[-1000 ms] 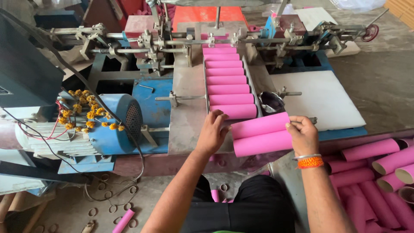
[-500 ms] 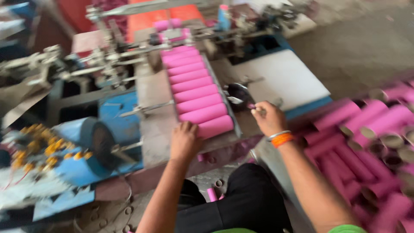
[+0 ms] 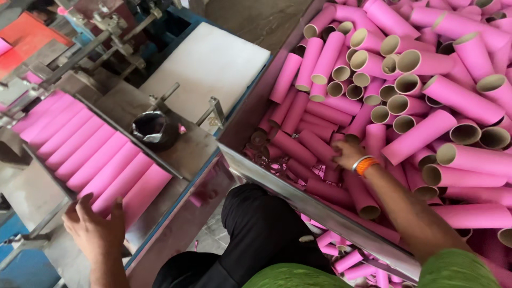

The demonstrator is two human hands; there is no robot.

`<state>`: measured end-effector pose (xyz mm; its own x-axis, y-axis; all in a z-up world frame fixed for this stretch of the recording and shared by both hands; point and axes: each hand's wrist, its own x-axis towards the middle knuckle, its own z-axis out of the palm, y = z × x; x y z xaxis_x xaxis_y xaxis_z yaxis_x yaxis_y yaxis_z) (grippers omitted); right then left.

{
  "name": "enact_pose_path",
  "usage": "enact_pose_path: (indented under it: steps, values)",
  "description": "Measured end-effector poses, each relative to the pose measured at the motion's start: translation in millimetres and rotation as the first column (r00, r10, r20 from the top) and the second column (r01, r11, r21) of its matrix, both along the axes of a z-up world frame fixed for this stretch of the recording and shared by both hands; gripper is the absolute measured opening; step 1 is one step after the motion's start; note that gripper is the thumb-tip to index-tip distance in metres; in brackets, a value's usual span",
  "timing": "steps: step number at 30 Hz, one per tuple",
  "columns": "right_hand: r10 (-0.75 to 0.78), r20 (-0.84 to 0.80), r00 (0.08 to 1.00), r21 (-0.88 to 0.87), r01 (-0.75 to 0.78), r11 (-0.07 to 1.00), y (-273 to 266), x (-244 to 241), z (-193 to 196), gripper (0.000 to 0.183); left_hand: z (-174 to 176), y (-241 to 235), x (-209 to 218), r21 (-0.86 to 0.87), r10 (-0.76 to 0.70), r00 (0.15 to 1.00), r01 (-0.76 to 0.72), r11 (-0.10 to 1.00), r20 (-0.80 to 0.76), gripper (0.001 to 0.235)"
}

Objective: The person repeatedly picks pink cylindrical tubes from a bin and places them into a machine's input tray. The person handles the tubes by hand, moving them from a pile to the machine.

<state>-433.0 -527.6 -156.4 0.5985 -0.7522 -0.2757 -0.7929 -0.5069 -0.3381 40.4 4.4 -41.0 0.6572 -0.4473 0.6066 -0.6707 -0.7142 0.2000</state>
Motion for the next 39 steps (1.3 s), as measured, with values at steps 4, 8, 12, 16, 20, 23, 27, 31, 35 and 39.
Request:
enact_pose_path:
  steps: [4,8,12,16,20,23,27,31,35,39]
  values:
    - [0.248,0.286,0.926,-0.241,-0.181,0.954,-14,44,-40,0.065,-11,7,0,0.048,-0.046,0.999,0.047,0.998,-0.024,0.051]
    - [0.382,0.13,0.915,-0.297,-0.332,0.895,-26,111,-47,0.046,-11,3,-1,0.037,0.032,0.999,-0.031,0.999,-0.042,0.045]
    - [0.434,-0.209,0.876,-0.119,-0.463,0.878,-37,156,-34,0.035,-5,1,-6,0.004,0.116,0.991,-0.116,0.993,-0.066,0.047]
    - [0.502,-0.347,0.792,-0.043,-0.548,0.835,-45,190,-31,0.037,4,-7,-8,-0.002,0.127,0.988,-0.128,0.992,-0.093,0.046]
    - [0.684,-0.257,0.683,-0.315,-0.728,0.609,-28,213,-59,0.046,14,-13,-12,-0.03,0.055,0.997,-0.057,0.998,-0.054,0.048]
    - [0.736,-0.349,0.581,-0.376,-0.806,0.458,-17,218,-76,0.039,19,-15,-18,-0.07,0.059,0.991,-0.068,0.995,-0.117,0.046]
    - [0.602,-0.361,0.712,-0.213,-0.692,0.69,-10,187,-74,0.036,23,-17,-19,-0.128,0.027,0.991,-0.043,0.991,-0.128,0.04]
    - [0.569,-0.239,0.786,-0.051,-0.596,0.801,-31,146,-20,0.038,24,-19,-20,-0.227,-0.007,0.987,-0.029,0.973,-0.158,0.037]
    - [0.437,0.194,0.878,-0.305,-0.37,0.878,-65,96,77,0.029,26,-19,-19,-0.318,-0.045,0.986,-0.009,0.948,-0.16,0.039]
    - [0.405,0.594,0.695,-0.253,-0.317,0.914,-78,92,170,0.022,19,-18,-17,-0.36,-0.08,0.982,0.013,0.933,-0.171,0.031]
